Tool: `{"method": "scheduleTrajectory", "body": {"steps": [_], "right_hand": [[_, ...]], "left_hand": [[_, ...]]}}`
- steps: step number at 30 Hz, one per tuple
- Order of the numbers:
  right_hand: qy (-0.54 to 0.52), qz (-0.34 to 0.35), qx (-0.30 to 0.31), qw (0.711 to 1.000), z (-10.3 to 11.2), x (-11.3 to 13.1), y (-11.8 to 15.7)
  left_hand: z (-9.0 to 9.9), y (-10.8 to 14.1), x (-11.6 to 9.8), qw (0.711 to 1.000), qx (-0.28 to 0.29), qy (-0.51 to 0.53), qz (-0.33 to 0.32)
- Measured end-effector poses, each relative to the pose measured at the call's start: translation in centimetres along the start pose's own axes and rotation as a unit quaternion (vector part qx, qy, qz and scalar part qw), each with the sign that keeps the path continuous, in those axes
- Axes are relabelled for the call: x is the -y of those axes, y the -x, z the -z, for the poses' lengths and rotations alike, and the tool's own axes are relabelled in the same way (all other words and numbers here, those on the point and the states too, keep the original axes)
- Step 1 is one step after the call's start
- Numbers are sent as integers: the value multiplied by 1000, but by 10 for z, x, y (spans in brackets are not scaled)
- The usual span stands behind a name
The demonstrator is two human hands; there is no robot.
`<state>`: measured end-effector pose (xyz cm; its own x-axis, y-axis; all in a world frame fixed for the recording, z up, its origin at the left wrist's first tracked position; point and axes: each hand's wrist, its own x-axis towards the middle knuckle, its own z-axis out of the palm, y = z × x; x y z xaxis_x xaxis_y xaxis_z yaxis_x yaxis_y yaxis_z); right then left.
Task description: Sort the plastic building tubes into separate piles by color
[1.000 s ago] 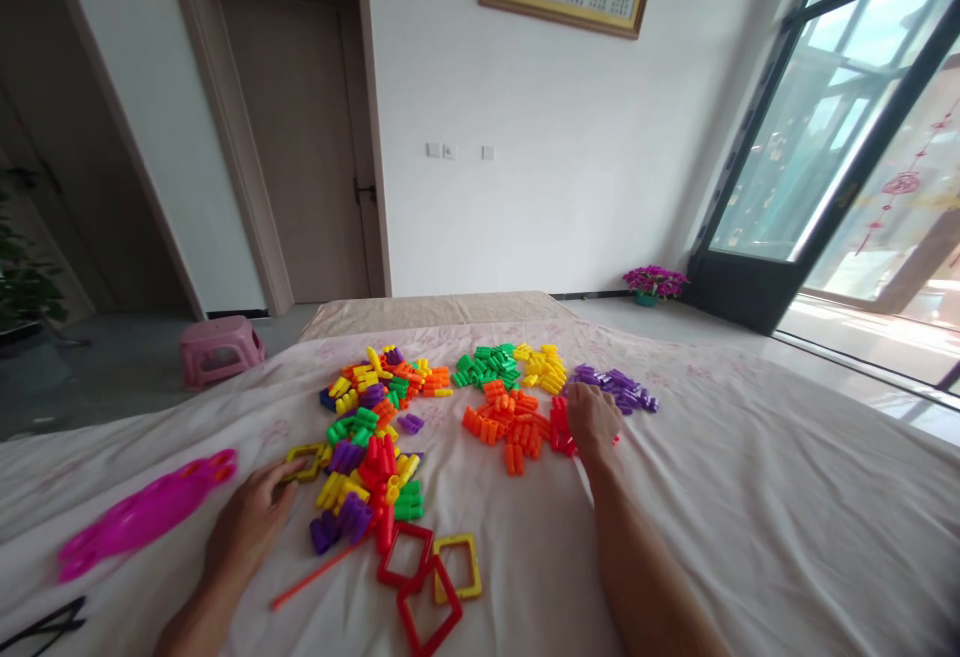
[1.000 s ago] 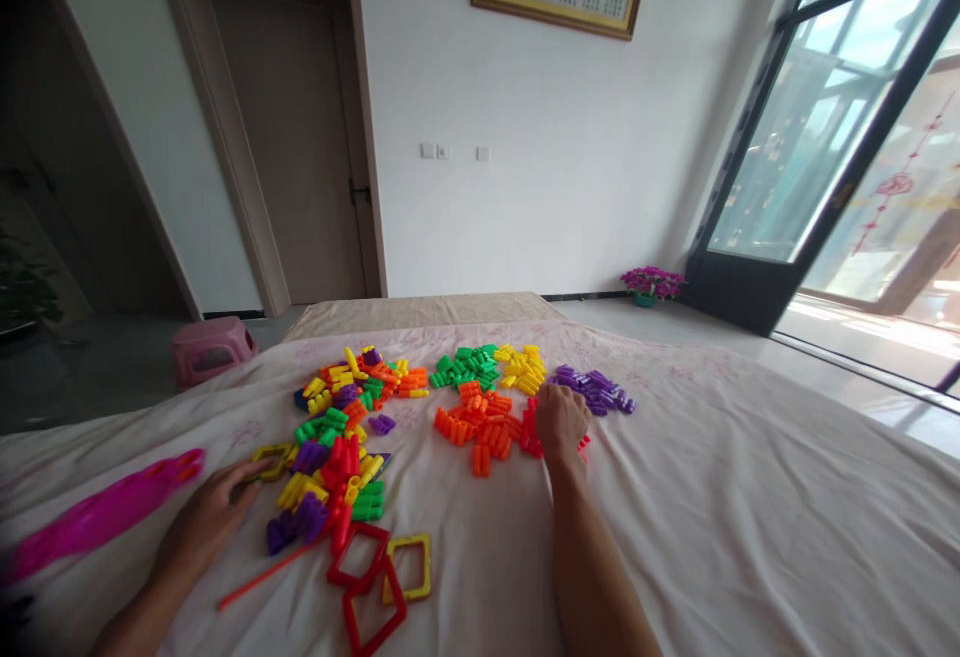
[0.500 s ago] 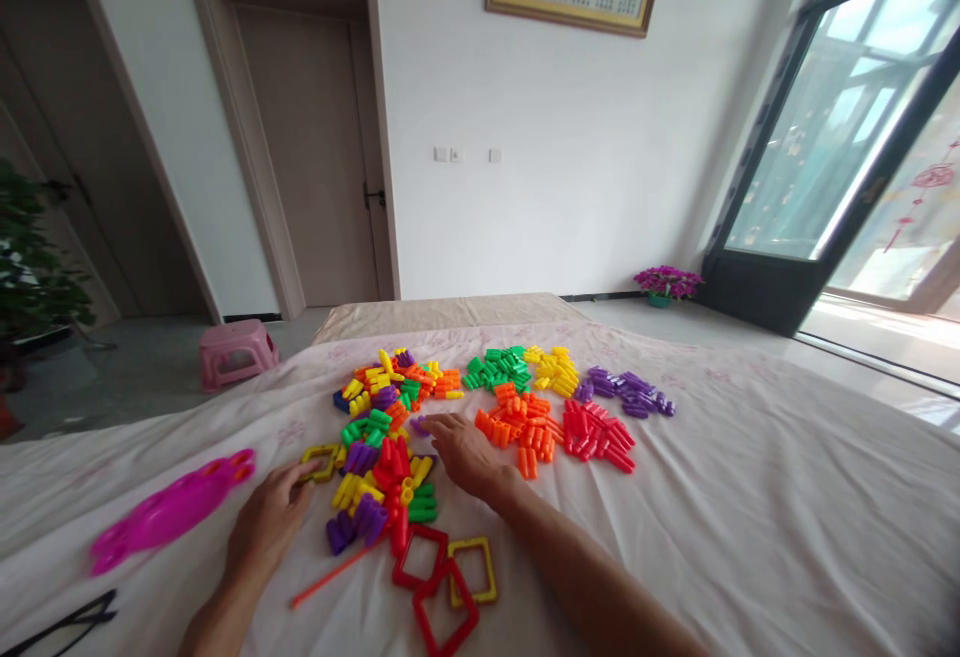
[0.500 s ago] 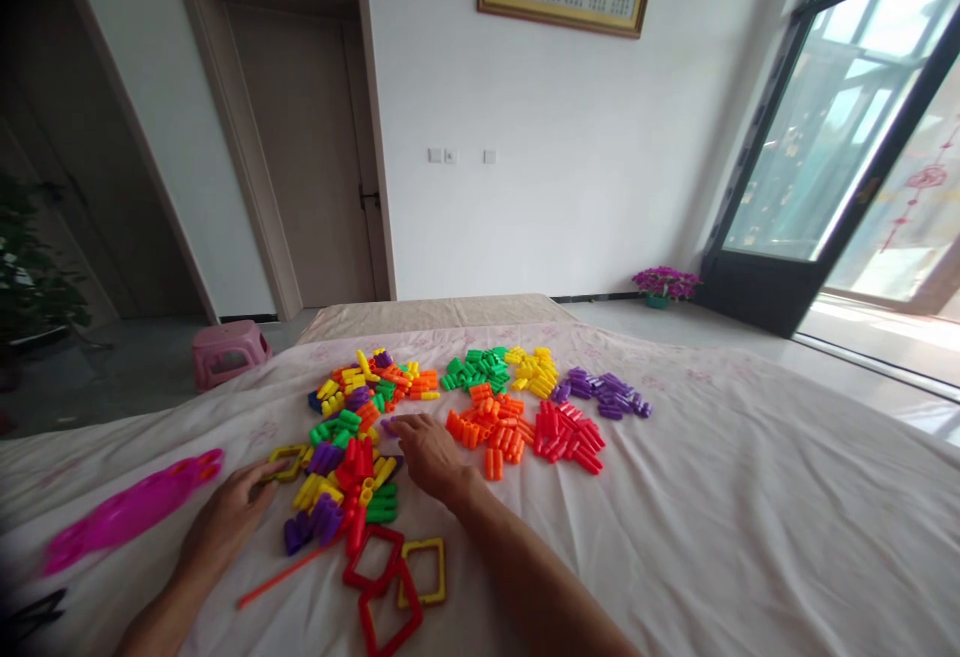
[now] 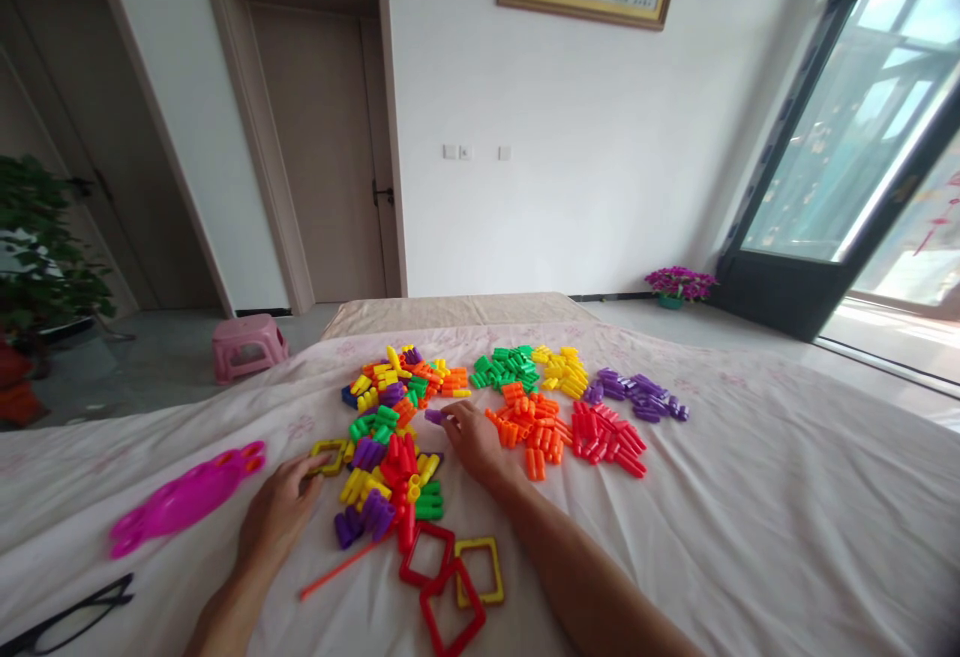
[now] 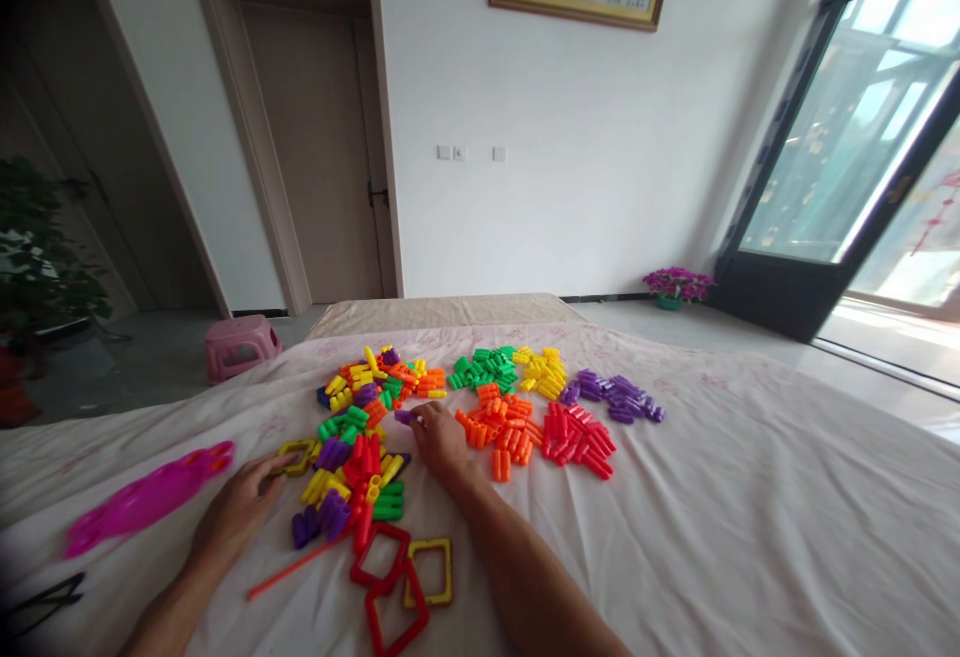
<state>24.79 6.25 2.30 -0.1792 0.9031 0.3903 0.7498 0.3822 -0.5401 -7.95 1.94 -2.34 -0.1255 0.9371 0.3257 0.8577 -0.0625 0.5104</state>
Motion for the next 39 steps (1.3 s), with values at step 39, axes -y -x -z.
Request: {"method": "scheduleTrajectory", "body": {"steps": [39], "right_hand": [[-148,106,58,982,34,-2,30]], "left_hand": [[-1,-2,5,1000,12,-5,-6]]}}
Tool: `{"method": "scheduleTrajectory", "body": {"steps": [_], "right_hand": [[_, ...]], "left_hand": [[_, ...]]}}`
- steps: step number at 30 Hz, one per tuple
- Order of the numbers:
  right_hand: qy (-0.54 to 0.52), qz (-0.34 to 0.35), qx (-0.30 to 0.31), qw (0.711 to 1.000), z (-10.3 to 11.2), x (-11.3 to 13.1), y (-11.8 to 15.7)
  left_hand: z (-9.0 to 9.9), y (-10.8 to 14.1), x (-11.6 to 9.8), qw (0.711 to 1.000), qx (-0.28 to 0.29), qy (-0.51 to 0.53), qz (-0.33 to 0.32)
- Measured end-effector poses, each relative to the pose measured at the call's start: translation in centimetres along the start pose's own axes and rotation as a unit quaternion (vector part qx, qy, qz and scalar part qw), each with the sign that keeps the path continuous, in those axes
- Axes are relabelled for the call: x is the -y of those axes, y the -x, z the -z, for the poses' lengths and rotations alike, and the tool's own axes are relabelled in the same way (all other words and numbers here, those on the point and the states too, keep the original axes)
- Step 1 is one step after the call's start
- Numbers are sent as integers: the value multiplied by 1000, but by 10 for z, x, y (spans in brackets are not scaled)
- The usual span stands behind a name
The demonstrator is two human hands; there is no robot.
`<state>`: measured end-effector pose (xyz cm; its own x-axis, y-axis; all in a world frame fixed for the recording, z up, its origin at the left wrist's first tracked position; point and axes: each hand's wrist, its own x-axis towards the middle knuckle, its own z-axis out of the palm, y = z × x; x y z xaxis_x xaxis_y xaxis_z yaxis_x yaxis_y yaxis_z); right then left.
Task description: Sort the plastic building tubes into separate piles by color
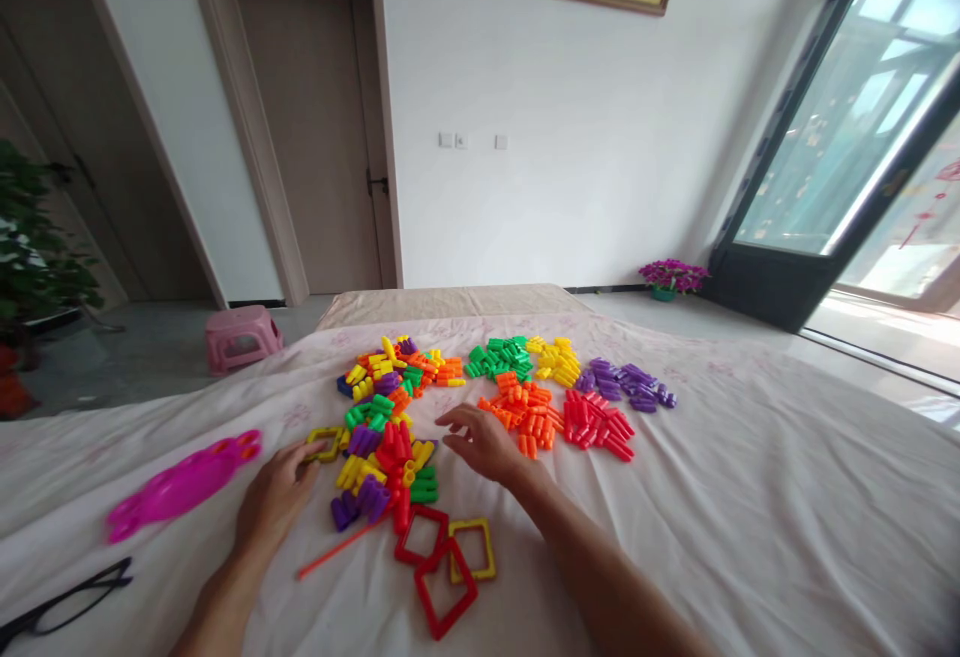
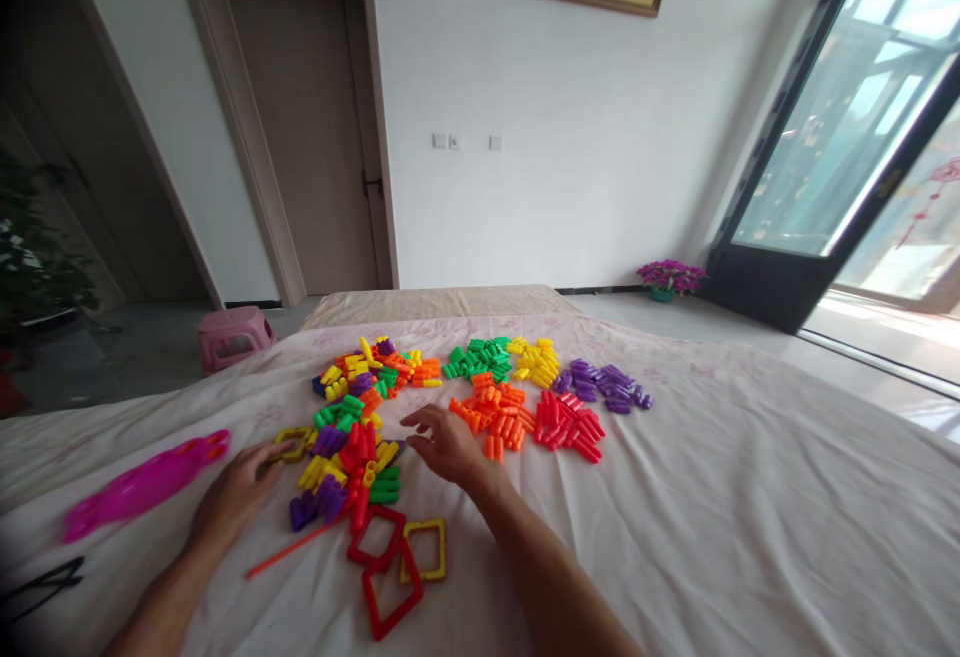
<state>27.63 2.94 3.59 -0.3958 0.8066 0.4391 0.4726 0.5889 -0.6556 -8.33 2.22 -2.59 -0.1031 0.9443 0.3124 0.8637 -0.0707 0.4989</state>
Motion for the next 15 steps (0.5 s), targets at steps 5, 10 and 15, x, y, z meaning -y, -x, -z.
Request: {"method": "scheduleTrajectory", "body": {"steps": [5,10,15], "right_hand": [[48,54,58,996,-17,8,7],[49,4,48,998,-19,4,6],[-106,-98,-4,989,-18,-9,3]], "left_hand": [[0,0,-1,1000,1,5,-4],[1,1,-3,1000,-2,4,5],[0,1,0,1000,3,0,2]]}}
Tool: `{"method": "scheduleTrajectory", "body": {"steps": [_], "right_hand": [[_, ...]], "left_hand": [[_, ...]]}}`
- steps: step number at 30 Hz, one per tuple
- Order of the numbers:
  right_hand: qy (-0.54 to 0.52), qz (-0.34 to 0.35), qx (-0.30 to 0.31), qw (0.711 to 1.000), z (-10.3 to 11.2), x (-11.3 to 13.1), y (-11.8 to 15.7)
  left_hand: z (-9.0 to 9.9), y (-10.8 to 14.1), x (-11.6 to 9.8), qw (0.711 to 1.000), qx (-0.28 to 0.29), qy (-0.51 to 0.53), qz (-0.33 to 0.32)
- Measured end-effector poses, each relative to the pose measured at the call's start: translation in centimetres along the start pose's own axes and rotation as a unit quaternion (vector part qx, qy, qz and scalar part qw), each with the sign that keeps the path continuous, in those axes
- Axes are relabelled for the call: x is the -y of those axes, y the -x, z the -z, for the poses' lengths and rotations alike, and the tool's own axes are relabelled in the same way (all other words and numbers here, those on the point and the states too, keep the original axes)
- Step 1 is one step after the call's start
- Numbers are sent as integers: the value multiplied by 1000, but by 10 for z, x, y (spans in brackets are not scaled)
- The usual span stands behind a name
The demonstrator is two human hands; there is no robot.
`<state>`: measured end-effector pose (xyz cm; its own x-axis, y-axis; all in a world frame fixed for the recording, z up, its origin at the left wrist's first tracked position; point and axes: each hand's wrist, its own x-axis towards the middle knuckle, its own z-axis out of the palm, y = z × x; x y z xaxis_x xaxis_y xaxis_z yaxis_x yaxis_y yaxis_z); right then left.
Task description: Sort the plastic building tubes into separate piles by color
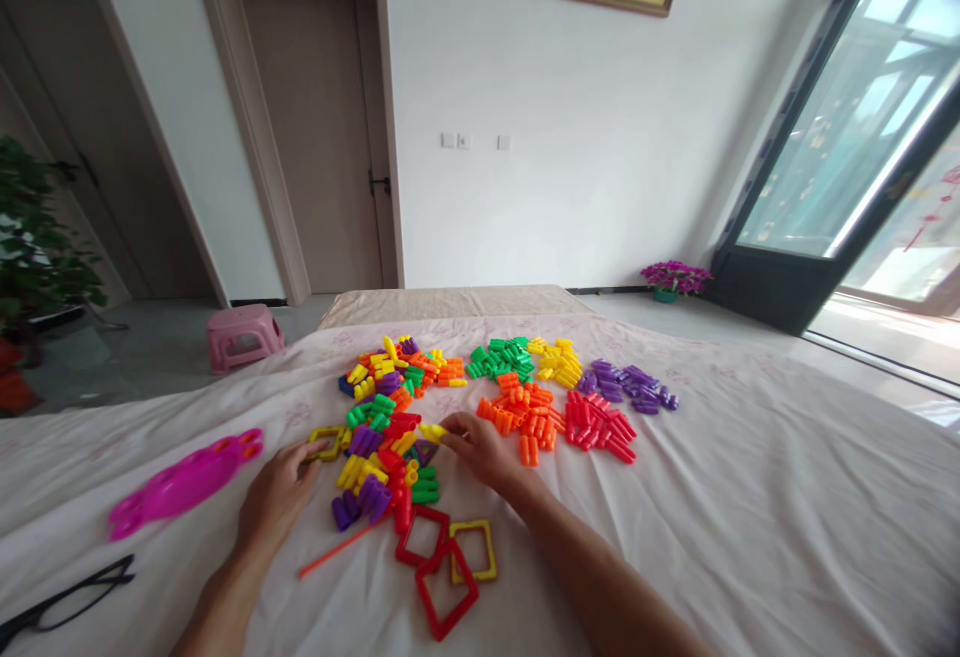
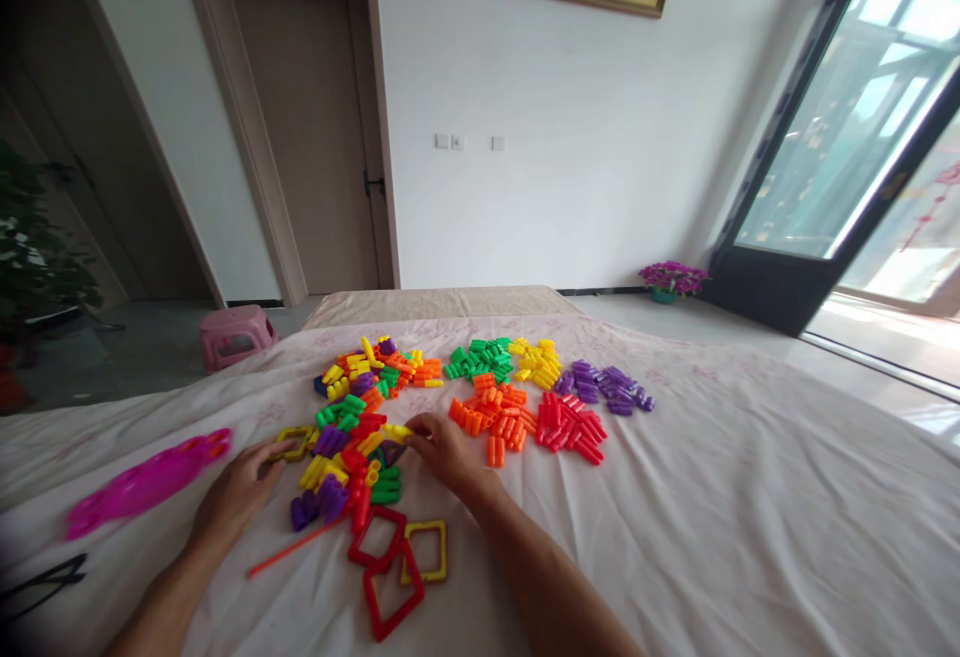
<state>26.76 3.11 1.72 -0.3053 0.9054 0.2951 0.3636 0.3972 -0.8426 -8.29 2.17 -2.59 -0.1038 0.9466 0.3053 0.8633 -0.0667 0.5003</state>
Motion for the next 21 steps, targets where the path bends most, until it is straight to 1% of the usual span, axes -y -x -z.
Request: {"method": "scheduleTrajectory", "body": {"steps": [3,5,10,13,14,16,18,21], "right_hand": [[-121,-80,-14,989,3,-1,-3],[-161,-112,-25,980,6,2,-4],[-201,-141,-50,968,12,7,-4],[-221,-135,-78,963,21,6,-8],[-224,-127,-100,961,27,5,-11],[-219,-107,-163,956,44,2,-16],[-192,-89,-237,948,68,-6,-19],[-109,-81,-328,935,107,-24,-16]], "left_hand": [[0,0,0,1000,3,5,-4],[1,0,-1,1000,4,6,1],[2,1,-2,1000,12,6,6],[0,0,2,1000,8,9,3],[-1,-1,4,1000,7,9,1],[-4,-2,8,1000,7,8,-1],[-6,-3,12,1000,9,5,-3],[-8,-5,15,1000,11,5,-6]]}}
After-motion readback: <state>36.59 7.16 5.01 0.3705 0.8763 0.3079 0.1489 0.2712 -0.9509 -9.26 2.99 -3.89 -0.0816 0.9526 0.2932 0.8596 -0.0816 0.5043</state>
